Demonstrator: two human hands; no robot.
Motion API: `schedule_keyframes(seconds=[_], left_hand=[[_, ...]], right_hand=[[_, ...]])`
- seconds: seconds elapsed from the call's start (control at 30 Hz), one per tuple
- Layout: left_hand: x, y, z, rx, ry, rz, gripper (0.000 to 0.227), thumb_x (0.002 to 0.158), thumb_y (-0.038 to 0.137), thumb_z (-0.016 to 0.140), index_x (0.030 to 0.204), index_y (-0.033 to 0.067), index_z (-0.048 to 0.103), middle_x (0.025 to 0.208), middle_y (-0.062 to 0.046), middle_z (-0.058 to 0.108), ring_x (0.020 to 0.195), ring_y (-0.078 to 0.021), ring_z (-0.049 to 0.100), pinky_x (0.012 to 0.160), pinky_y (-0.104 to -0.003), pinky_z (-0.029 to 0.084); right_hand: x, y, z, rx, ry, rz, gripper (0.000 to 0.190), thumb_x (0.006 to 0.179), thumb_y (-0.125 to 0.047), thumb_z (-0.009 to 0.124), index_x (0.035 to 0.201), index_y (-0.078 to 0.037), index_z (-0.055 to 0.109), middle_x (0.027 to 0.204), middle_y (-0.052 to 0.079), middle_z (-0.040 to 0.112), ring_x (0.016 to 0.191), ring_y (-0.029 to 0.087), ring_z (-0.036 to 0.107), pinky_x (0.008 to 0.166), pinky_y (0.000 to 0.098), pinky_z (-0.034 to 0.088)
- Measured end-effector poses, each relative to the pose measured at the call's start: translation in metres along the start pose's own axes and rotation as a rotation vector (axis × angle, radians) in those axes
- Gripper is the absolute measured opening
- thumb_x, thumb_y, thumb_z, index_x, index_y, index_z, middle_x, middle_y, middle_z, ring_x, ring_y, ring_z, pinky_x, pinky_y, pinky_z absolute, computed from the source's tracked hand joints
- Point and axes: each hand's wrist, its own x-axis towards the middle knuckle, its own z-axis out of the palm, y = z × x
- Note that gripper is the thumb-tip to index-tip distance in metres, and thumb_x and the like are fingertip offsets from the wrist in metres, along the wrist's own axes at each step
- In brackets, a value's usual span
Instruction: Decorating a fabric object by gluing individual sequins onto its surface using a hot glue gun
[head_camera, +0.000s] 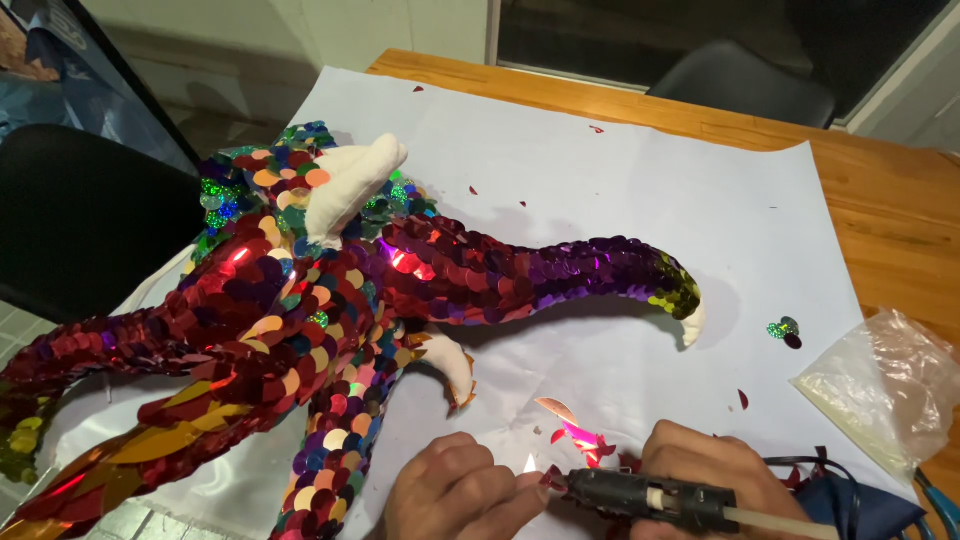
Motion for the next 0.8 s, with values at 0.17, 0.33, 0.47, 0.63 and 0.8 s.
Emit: schedule_keyframes(seconds=[0.17,0.33,0.47,0.63,0.8], left_hand=[[0.004,0.002,-0.001,-0.001,0.022,-0.007,0.016,0.092,0.007,0.082,0.104,0.0137,0.073,0.087,0.002,0.058,0.077,-0.0128,0.054,0.066,-0.028,0.058],[-0.009,0.006,-0.005,-0.074,-0.034,-0.207,0.027,0.104,0.033,0.055,0.1,0.0159,0.075,0.092,0.0,0.053,0.082,-0.0176,0.053,0.076,-0.037,0.055],[0.01,0.004,-0.006,-0.179,0.128,-0.262,0.004,0.089,0.014,0.078,0.092,0.0131,0.076,0.079,-0.002,0.05,0.066,-0.0188,0.047,0.058,-0.032,0.046],[0.001,0.001,-0.006,-0.31,0.039,-0.358,0.003,0.09,0.011,0.077,0.09,0.014,0.076,0.078,-0.004,0.049,0.064,-0.0186,0.043,0.06,-0.033,0.04],[-0.001,0.001,-0.009,-0.307,0.023,-0.547,0.005,0.083,0.016,0.085,0.085,0.0134,0.081,0.079,-0.001,0.053,0.063,-0.0152,0.051,0.055,-0.028,0.044]], right_hand=[[0.001,0.011,-0.005,-0.054,-0.032,-0.076,0.038,0.09,-0.05,0.074,0.072,-0.017,0.068,0.074,-0.004,0.061,0.048,0.009,0.058,0.045,0.0258,0.045],[0.005,0.009,-0.012,-0.433,0.015,-0.271,0.034,0.085,-0.05,0.081,0.097,-0.019,0.072,0.08,-0.002,0.065,0.057,0.017,0.058,0.053,0.0315,0.047],[-0.003,0.044,-0.024,-0.789,-0.112,-0.031,0.038,0.091,-0.034,0.06,0.128,-0.031,0.061,0.1,-0.005,0.062,0.066,0.023,0.053,0.057,0.0419,0.047],[0.001,0.057,-0.034,-0.859,-0.241,0.402,0.087,0.08,-0.05,0.074,0.153,-0.03,0.03,0.126,0.004,0.05,0.082,0.032,0.061,0.087,0.0418,0.048],[-0.007,0.051,-0.035,-0.981,-0.181,0.278,0.105,0.067,-0.037,0.071,0.159,-0.02,0.023,0.148,0.008,0.039,0.122,0.031,0.049,0.1,0.0496,0.037]])
